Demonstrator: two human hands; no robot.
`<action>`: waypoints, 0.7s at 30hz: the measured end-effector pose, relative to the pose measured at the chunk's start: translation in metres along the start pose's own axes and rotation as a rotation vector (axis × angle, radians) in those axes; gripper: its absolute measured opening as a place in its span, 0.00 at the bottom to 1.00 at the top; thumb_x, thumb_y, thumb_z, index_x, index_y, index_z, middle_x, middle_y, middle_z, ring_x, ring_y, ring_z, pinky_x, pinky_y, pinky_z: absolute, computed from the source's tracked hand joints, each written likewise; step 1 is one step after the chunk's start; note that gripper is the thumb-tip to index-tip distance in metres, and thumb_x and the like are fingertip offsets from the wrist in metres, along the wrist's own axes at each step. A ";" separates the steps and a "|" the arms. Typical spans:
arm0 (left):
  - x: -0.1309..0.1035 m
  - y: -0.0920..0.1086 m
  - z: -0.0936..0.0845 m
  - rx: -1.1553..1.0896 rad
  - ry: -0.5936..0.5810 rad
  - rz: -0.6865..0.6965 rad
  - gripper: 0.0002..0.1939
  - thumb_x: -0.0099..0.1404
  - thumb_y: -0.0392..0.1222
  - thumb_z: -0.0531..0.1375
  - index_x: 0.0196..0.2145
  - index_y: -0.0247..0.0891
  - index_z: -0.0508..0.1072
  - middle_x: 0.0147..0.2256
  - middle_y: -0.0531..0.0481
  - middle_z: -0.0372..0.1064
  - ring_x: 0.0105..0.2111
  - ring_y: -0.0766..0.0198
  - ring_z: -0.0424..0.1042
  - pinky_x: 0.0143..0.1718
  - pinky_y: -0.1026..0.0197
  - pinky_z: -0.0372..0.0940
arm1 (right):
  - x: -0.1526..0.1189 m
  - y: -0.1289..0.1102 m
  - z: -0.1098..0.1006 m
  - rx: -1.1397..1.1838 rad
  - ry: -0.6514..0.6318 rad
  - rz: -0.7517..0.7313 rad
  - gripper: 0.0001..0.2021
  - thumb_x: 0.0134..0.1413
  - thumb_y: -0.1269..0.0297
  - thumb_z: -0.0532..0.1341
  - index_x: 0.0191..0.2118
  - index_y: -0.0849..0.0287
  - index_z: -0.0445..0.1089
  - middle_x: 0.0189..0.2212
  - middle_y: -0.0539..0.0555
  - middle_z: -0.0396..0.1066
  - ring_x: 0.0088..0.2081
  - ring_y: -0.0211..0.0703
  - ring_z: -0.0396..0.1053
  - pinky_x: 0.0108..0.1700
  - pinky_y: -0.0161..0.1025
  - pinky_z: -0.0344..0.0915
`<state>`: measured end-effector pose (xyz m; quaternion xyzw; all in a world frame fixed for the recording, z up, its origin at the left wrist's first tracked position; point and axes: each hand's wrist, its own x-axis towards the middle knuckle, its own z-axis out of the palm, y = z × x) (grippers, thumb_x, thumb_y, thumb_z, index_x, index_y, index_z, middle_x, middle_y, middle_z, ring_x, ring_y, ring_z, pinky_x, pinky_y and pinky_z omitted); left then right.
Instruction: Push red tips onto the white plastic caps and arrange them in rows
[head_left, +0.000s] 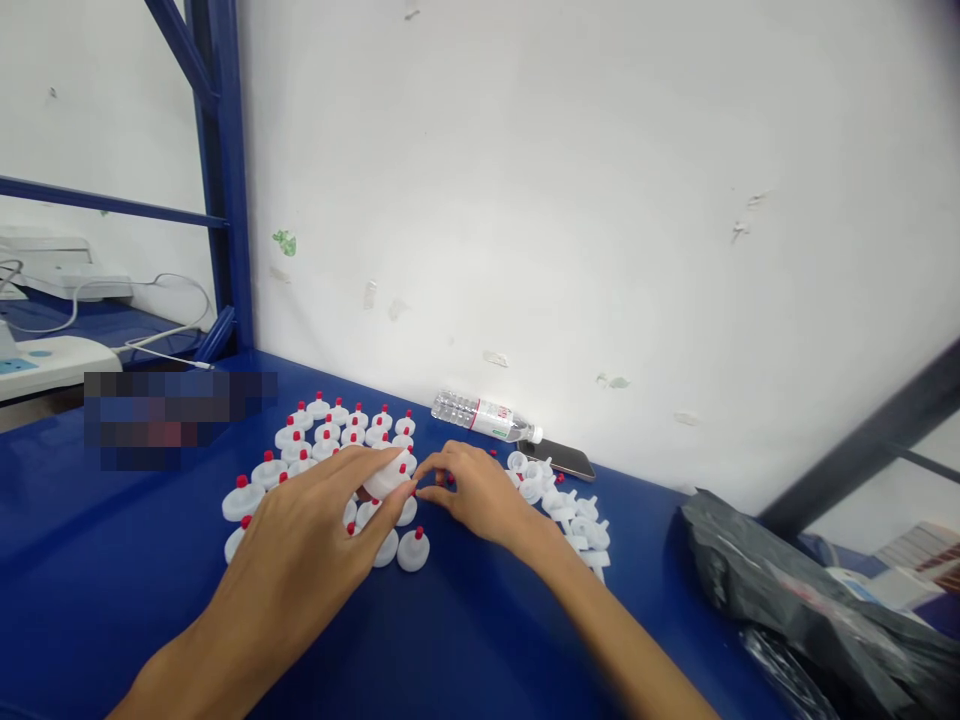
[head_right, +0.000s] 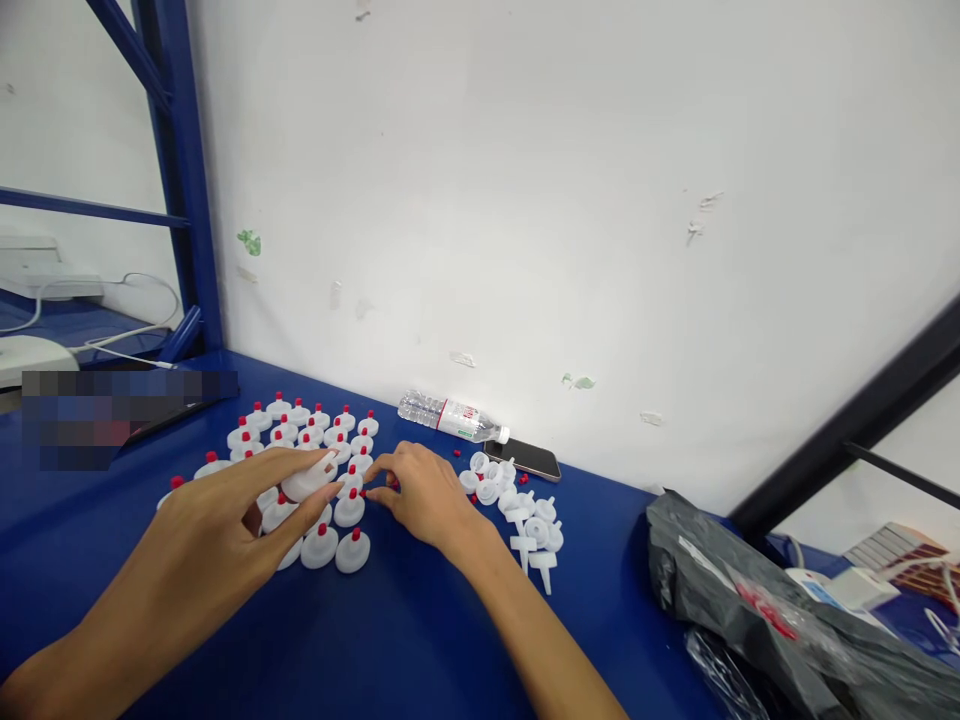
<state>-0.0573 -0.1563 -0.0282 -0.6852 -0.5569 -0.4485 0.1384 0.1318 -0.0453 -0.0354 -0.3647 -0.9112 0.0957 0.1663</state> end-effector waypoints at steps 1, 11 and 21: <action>0.000 0.000 0.000 -0.001 -0.002 0.001 0.24 0.78 0.58 0.54 0.48 0.40 0.83 0.40 0.48 0.85 0.37 0.54 0.84 0.36 0.58 0.76 | 0.000 -0.001 0.002 -0.008 -0.005 -0.009 0.06 0.65 0.65 0.72 0.47 0.51 0.82 0.37 0.50 0.73 0.41 0.44 0.71 0.40 0.38 0.61; -0.007 -0.012 0.010 -0.022 -0.158 -0.058 0.21 0.74 0.56 0.57 0.52 0.44 0.82 0.41 0.49 0.85 0.33 0.53 0.83 0.32 0.56 0.72 | -0.007 -0.001 -0.011 0.133 0.005 0.010 0.04 0.68 0.73 0.67 0.41 0.57 0.79 0.40 0.53 0.79 0.44 0.45 0.76 0.44 0.39 0.67; -0.005 -0.006 0.013 -0.064 -0.332 -0.266 0.34 0.70 0.56 0.60 0.71 0.48 0.67 0.25 0.58 0.78 0.22 0.57 0.77 0.27 0.60 0.65 | -0.021 -0.028 -0.048 0.841 0.098 0.065 0.11 0.60 0.53 0.72 0.38 0.56 0.84 0.34 0.53 0.82 0.36 0.43 0.78 0.41 0.40 0.72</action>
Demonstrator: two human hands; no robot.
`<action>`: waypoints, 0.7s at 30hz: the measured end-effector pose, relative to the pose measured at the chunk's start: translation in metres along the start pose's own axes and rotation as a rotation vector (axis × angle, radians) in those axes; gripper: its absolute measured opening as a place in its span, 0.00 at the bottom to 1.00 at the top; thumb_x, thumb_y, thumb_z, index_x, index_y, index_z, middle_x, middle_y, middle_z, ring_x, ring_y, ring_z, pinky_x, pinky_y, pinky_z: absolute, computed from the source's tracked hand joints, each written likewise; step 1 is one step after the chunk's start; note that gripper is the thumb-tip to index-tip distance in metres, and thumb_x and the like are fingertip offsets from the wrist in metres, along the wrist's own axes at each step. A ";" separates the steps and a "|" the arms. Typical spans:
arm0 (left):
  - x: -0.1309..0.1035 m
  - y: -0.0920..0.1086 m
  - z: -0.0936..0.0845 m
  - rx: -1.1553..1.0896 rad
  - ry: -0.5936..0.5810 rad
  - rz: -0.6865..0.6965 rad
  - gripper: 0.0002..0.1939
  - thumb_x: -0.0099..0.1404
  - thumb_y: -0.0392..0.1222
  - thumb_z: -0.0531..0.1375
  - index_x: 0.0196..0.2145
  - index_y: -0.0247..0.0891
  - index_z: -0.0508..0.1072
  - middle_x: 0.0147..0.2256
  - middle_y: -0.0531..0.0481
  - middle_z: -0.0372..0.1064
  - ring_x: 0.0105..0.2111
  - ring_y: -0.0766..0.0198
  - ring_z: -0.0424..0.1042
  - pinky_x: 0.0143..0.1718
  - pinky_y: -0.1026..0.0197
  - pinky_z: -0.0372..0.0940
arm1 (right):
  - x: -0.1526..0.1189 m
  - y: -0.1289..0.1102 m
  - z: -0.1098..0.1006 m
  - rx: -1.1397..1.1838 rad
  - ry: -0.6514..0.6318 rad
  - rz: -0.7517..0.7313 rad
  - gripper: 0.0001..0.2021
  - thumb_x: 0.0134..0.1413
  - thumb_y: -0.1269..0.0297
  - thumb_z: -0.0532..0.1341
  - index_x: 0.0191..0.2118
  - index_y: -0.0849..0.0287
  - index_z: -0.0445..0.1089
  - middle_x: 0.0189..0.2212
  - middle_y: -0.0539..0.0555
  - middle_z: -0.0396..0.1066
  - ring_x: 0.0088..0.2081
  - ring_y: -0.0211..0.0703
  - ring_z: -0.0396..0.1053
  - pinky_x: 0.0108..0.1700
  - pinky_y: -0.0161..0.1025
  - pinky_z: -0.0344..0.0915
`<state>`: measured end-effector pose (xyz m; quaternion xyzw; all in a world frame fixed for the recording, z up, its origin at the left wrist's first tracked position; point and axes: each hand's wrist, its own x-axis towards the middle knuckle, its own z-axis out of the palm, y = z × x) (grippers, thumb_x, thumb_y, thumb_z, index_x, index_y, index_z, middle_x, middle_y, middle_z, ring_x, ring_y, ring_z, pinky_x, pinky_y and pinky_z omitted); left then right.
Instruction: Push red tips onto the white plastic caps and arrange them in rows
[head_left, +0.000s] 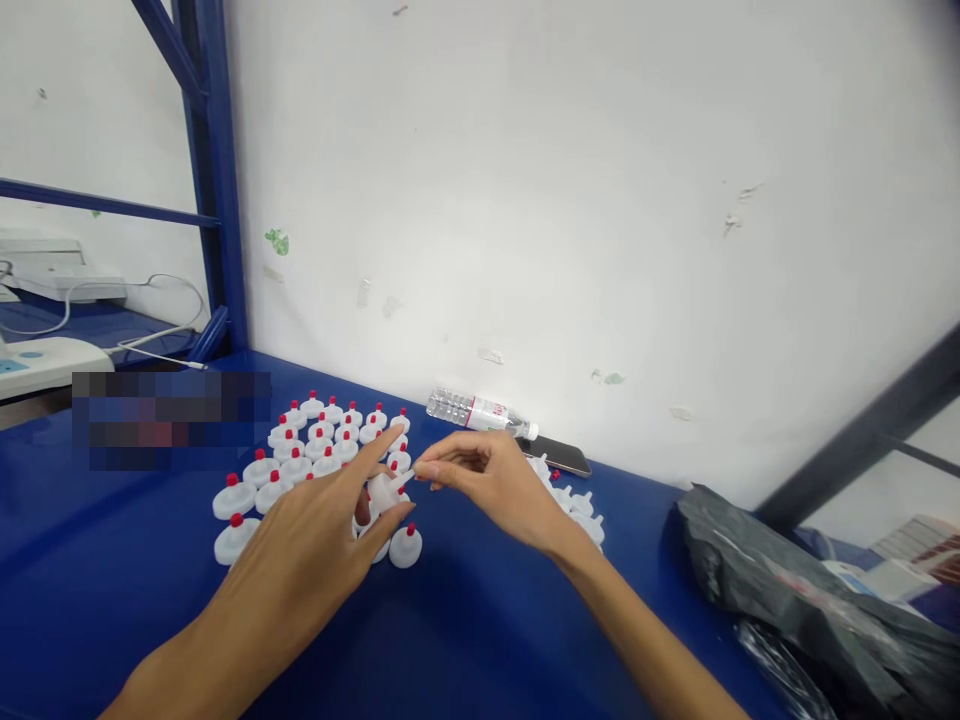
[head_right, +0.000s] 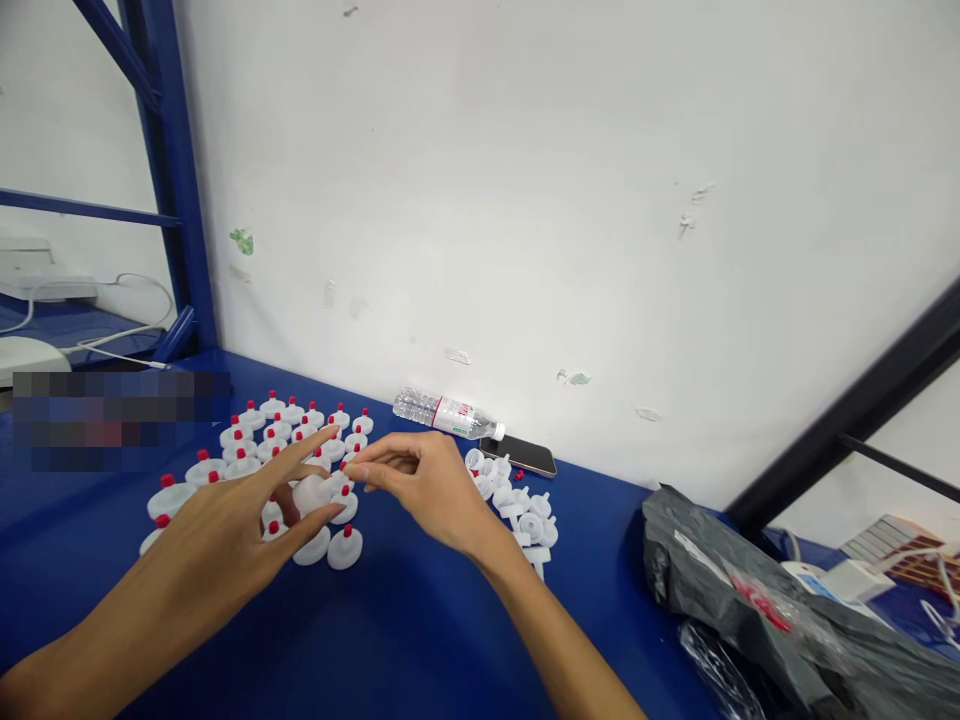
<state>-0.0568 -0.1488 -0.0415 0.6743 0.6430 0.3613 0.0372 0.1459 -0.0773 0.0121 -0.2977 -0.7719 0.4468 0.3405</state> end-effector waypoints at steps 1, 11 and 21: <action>0.000 0.001 0.000 -0.001 -0.015 -0.003 0.34 0.70 0.56 0.59 0.71 0.48 0.66 0.25 0.58 0.78 0.23 0.56 0.78 0.28 0.60 0.66 | -0.001 0.000 0.003 0.003 0.005 -0.009 0.10 0.61 0.53 0.72 0.38 0.55 0.85 0.35 0.53 0.83 0.36 0.43 0.77 0.41 0.40 0.72; -0.003 0.005 -0.002 0.005 -0.012 0.036 0.33 0.72 0.59 0.59 0.70 0.48 0.68 0.23 0.59 0.76 0.22 0.57 0.77 0.27 0.60 0.64 | -0.002 0.001 0.019 -0.109 0.118 -0.067 0.05 0.62 0.61 0.70 0.38 0.50 0.86 0.35 0.50 0.84 0.34 0.42 0.75 0.37 0.38 0.68; -0.004 0.010 -0.009 -0.115 0.108 0.045 0.44 0.69 0.70 0.59 0.73 0.42 0.62 0.27 0.58 0.81 0.15 0.62 0.71 0.25 0.59 0.66 | -0.006 0.004 0.047 0.350 0.211 0.040 0.19 0.52 0.49 0.76 0.47 0.53 0.86 0.40 0.55 0.86 0.45 0.54 0.83 0.48 0.47 0.78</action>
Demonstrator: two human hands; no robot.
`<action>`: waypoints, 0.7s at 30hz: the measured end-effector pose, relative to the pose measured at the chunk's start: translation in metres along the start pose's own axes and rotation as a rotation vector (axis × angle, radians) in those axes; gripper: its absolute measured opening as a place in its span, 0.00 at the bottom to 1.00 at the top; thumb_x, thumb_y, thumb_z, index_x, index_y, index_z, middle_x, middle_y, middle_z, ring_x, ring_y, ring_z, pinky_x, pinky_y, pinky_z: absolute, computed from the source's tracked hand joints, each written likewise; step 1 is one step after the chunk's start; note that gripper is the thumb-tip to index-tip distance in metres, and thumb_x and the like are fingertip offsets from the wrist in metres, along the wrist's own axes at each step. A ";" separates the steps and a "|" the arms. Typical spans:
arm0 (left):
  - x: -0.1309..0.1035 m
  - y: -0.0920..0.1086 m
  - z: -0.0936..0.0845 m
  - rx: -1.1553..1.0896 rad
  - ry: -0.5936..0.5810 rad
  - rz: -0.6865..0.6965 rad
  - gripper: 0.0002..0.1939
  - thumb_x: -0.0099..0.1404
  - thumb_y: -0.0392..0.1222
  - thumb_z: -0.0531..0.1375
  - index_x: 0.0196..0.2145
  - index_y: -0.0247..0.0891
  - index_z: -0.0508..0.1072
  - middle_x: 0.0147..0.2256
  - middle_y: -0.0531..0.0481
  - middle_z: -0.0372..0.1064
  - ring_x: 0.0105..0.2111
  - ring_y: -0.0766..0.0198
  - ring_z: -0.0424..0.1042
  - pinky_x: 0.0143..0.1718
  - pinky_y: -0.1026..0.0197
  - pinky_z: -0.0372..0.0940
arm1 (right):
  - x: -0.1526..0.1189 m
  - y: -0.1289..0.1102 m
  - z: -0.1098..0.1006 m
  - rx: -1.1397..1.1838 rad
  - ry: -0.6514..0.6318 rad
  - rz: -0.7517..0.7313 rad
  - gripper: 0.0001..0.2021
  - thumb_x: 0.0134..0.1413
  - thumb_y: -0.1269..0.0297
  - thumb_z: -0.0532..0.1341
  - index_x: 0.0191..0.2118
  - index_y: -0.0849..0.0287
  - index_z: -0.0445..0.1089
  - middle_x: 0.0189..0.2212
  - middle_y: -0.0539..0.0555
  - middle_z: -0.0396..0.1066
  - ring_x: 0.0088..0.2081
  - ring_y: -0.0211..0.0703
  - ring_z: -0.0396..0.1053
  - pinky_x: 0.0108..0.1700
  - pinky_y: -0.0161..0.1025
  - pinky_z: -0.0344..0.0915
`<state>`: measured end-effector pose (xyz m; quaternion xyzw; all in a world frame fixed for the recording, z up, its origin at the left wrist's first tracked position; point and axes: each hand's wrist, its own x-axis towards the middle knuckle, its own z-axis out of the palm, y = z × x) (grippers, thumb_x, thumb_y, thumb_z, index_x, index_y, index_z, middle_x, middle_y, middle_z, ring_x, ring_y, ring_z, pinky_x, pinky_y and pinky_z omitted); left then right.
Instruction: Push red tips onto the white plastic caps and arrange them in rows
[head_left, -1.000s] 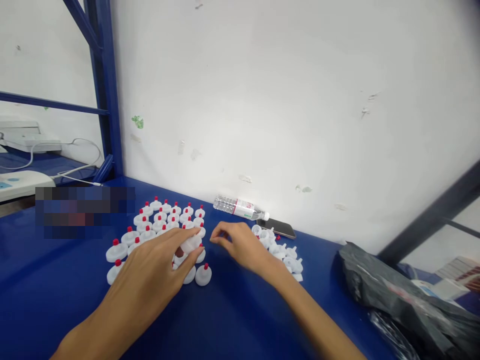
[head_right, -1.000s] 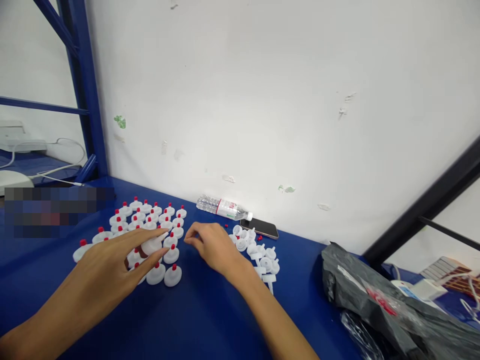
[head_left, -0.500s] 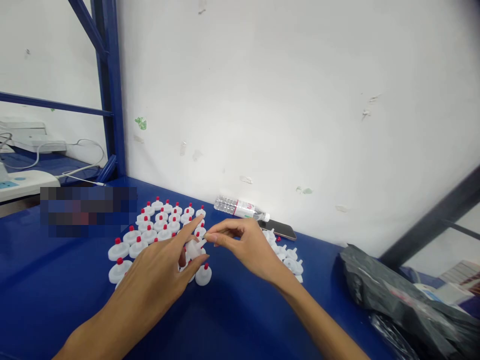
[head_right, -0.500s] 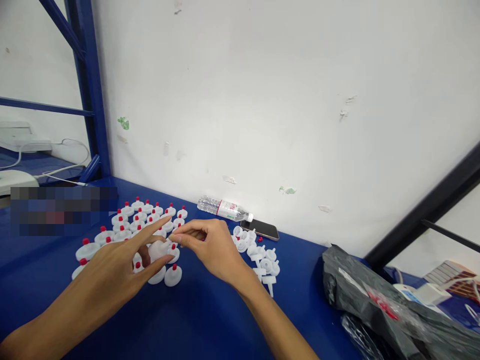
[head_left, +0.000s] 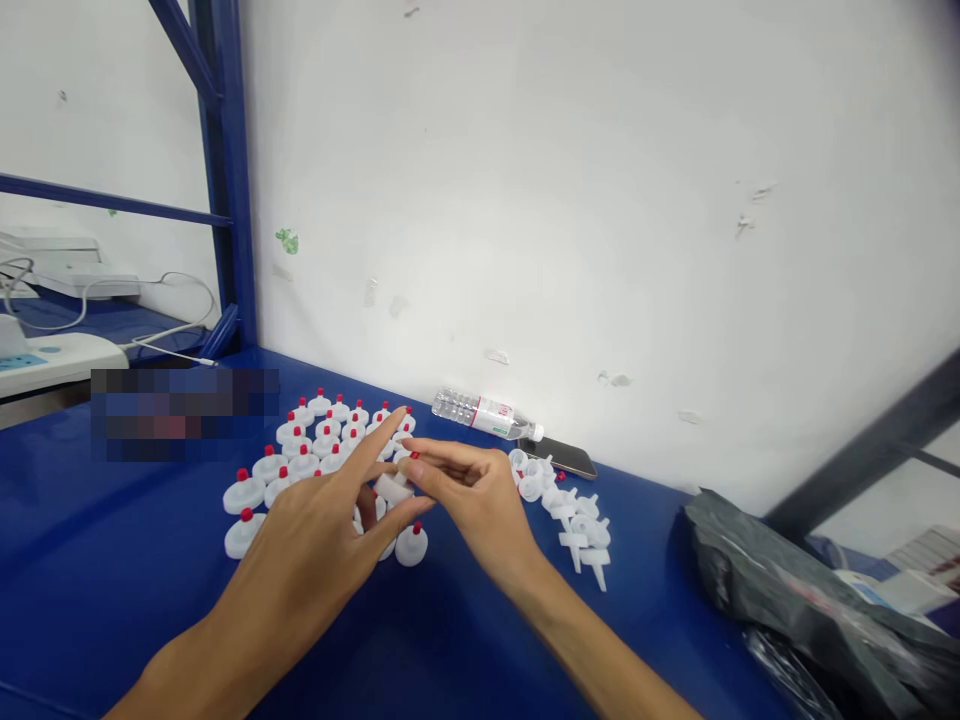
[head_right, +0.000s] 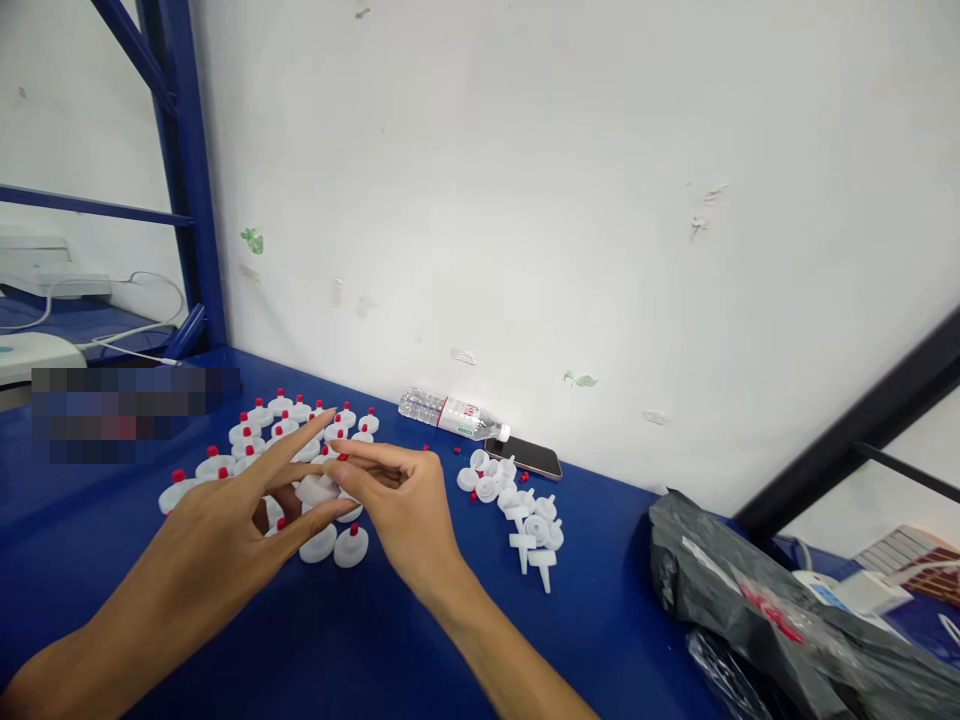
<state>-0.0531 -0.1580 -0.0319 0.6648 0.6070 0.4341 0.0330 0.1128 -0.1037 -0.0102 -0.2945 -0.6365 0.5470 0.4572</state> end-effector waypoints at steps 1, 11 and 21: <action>0.000 0.000 0.000 -0.001 -0.006 0.000 0.45 0.69 0.70 0.59 0.74 0.42 0.61 0.29 0.57 0.82 0.15 0.62 0.70 0.25 0.59 0.66 | 0.001 -0.002 -0.002 -0.021 0.000 0.000 0.19 0.52 0.49 0.76 0.47 0.53 0.86 0.40 0.55 0.86 0.45 0.54 0.83 0.48 0.47 0.78; 0.002 0.004 -0.004 0.016 0.078 0.049 0.28 0.75 0.55 0.54 0.68 0.45 0.65 0.46 0.50 0.83 0.23 0.65 0.78 0.22 0.62 0.66 | 0.015 0.019 -0.042 -0.795 0.085 -0.189 0.10 0.65 0.67 0.68 0.47 0.49 0.86 0.42 0.52 0.86 0.42 0.53 0.82 0.46 0.45 0.75; 0.002 0.005 -0.004 0.022 0.051 0.042 0.27 0.76 0.55 0.53 0.67 0.46 0.66 0.46 0.50 0.81 0.23 0.66 0.76 0.24 0.62 0.67 | 0.005 0.048 -0.030 -0.692 -0.025 -0.112 0.09 0.66 0.68 0.68 0.45 0.49 0.87 0.39 0.51 0.85 0.37 0.45 0.79 0.42 0.38 0.70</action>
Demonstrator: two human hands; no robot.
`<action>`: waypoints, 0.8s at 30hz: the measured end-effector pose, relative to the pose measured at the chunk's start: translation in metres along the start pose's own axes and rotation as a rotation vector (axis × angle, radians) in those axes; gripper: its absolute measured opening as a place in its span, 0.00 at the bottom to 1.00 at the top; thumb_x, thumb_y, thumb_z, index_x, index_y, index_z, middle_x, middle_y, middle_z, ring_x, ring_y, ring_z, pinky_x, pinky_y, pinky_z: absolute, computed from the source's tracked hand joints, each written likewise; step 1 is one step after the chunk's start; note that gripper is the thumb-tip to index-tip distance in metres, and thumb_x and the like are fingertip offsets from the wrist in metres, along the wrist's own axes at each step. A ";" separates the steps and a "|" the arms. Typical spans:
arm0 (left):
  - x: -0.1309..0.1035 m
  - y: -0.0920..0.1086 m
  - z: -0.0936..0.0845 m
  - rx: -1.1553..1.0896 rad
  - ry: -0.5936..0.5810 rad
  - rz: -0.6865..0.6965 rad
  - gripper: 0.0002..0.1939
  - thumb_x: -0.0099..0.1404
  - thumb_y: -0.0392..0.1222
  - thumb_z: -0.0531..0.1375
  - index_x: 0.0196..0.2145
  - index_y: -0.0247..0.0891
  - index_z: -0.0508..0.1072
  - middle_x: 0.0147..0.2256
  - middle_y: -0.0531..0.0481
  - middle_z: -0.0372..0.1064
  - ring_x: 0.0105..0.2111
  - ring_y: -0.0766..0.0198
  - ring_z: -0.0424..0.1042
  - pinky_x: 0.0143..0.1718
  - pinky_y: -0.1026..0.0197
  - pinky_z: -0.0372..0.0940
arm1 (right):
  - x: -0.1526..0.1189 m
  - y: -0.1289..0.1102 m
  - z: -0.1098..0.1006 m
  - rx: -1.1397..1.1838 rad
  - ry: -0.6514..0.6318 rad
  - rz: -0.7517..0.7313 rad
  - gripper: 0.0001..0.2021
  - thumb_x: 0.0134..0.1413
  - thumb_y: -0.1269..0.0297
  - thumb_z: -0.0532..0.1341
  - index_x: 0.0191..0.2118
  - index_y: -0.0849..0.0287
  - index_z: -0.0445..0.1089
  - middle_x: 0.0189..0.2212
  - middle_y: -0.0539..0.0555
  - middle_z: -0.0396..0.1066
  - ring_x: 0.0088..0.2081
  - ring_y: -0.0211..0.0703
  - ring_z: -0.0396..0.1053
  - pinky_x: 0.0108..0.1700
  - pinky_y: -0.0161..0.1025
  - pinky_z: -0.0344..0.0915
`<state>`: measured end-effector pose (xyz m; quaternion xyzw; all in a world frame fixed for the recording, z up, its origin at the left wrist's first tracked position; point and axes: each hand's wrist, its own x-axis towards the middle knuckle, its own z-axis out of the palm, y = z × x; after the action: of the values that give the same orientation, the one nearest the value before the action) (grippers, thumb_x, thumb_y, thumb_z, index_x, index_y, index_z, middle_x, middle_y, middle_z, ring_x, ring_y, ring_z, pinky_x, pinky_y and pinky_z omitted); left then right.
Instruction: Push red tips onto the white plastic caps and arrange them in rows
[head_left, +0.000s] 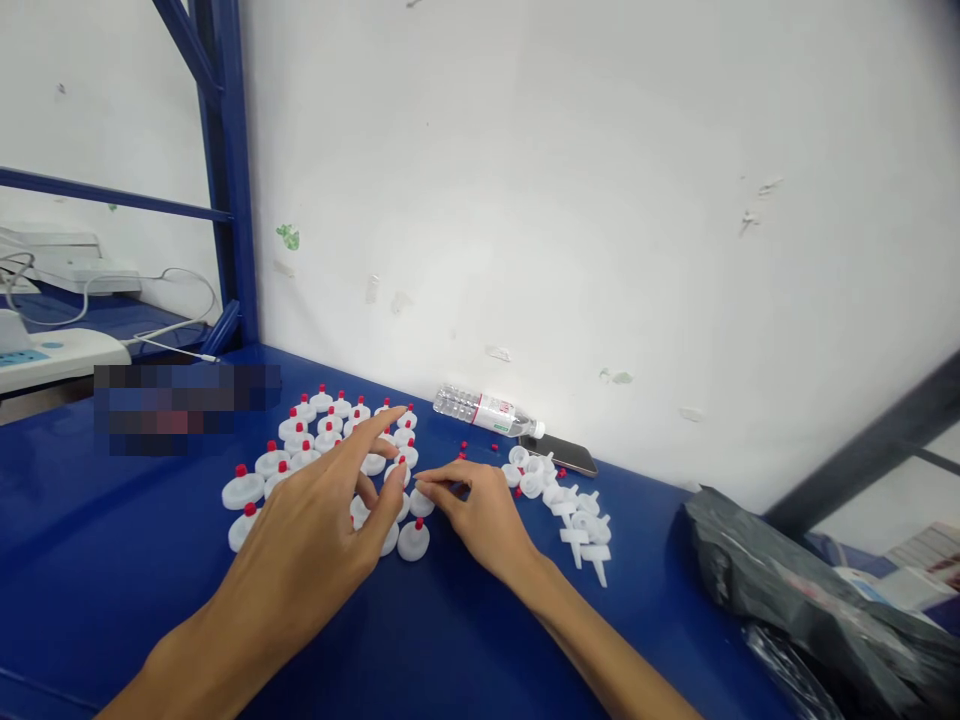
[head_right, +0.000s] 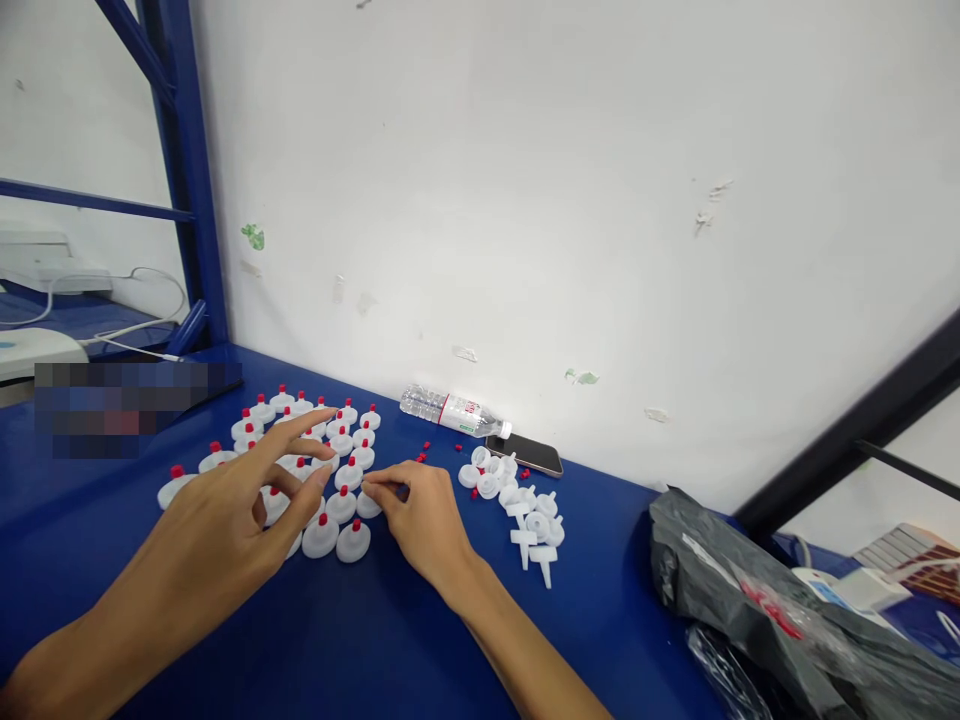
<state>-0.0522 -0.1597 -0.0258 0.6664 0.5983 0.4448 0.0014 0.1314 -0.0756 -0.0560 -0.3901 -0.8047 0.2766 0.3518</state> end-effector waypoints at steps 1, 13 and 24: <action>0.000 0.000 0.000 0.006 -0.002 -0.003 0.27 0.76 0.54 0.53 0.68 0.46 0.66 0.46 0.50 0.81 0.22 0.67 0.75 0.24 0.62 0.66 | 0.000 -0.001 0.001 0.028 -0.009 0.015 0.08 0.66 0.67 0.68 0.44 0.49 0.87 0.38 0.50 0.85 0.36 0.44 0.78 0.41 0.37 0.70; 0.001 -0.001 0.002 -0.013 0.007 0.009 0.24 0.75 0.53 0.54 0.64 0.48 0.69 0.43 0.53 0.81 0.22 0.67 0.75 0.24 0.63 0.67 | 0.007 -0.004 -0.060 -0.391 0.267 0.014 0.14 0.72 0.55 0.62 0.39 0.55 0.82 0.39 0.56 0.82 0.39 0.49 0.75 0.43 0.44 0.66; -0.002 -0.001 0.004 -0.036 -0.032 0.021 0.22 0.76 0.57 0.54 0.59 0.45 0.76 0.39 0.51 0.82 0.24 0.64 0.76 0.25 0.62 0.69 | 0.000 0.027 -0.076 -0.674 0.165 0.177 0.07 0.66 0.69 0.67 0.35 0.56 0.82 0.33 0.57 0.81 0.41 0.55 0.76 0.40 0.43 0.63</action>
<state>-0.0509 -0.1589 -0.0297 0.6796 0.5831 0.4448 0.0183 0.2021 -0.0477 -0.0296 -0.5734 -0.7827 -0.0076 0.2420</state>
